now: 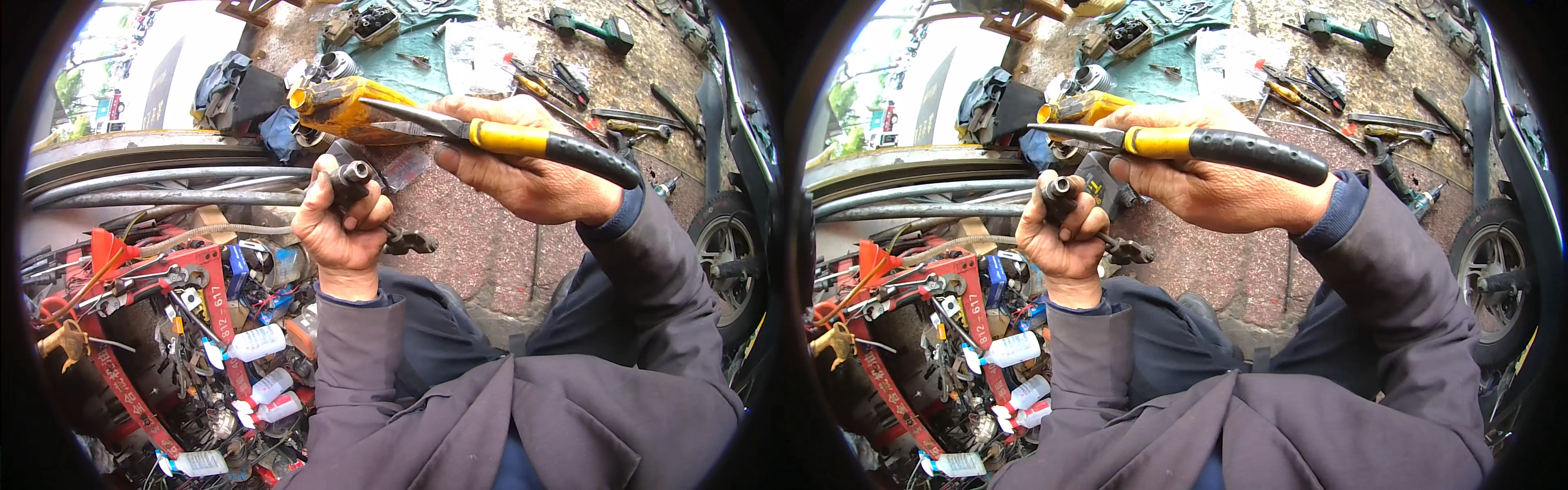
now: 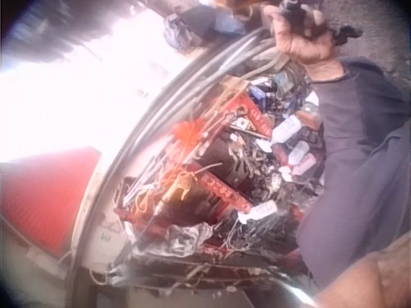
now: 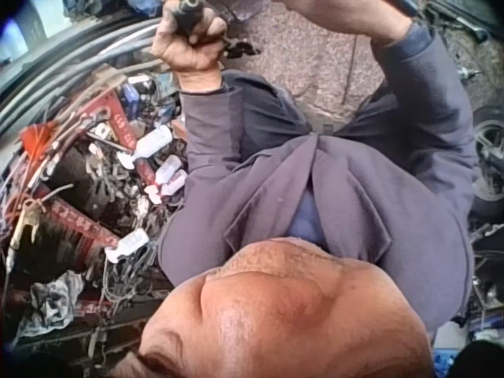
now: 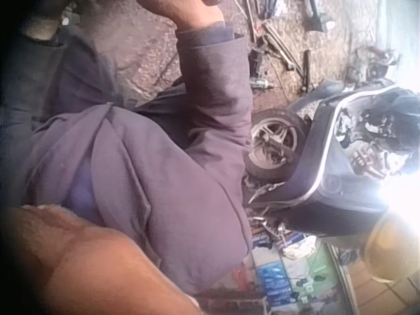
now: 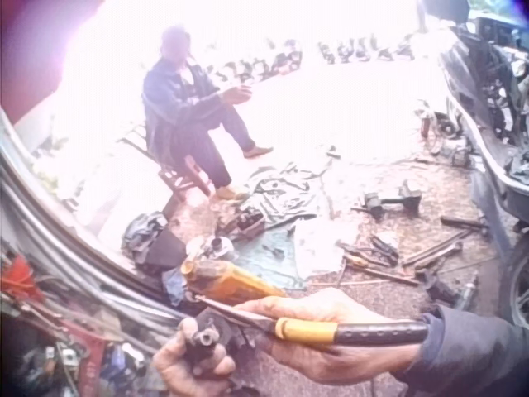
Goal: The person sits on the ground and disassembles a scooter cable assembly. They remove the outer sheath, separate the inner cable, and then reassemble the components using pliers and a screwdriver.
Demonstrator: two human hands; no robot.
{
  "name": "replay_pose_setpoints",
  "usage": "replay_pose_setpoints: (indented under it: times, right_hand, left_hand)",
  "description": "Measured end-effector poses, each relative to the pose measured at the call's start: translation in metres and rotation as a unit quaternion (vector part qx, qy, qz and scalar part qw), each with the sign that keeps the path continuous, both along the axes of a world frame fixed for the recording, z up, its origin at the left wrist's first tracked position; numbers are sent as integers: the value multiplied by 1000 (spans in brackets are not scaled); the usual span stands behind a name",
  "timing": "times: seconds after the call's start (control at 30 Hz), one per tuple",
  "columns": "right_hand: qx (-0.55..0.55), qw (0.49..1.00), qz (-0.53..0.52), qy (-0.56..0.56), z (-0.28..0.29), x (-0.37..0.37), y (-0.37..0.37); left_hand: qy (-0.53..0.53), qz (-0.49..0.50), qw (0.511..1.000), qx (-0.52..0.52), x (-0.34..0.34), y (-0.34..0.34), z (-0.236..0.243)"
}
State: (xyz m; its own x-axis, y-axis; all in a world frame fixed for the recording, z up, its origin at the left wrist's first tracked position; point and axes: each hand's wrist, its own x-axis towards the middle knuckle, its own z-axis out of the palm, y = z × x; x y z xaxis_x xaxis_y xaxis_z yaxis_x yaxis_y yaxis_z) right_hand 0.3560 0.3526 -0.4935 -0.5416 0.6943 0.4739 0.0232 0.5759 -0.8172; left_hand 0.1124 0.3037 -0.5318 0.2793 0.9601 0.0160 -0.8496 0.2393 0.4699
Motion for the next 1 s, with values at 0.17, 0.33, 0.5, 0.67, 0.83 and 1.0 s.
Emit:
replay_pose_setpoints:
  times: [0.17,0.33,0.5,0.67,0.83,1.0]
  right_hand:
    - [-14,998,35,48,-5,-3,1]
    - [-44,992,116,12,-9,1,5]
    - [-26,990,24,-135,-2,11,4]
    - [-2,980,100,-172,4,25,13]
    - [-237,955,131,-122,-8,35,17]
    - [-521,829,204,-4,-29,24,15]
  left_hand:
    - [35,43,996,-70,7,-2,6]
    - [101,54,991,-69,13,-2,9]
    - [196,41,980,-20,15,0,10]
    - [261,62,962,-43,23,-3,9]
    - [243,37,969,-17,23,-4,6]
    - [208,45,977,-13,19,-3,6]
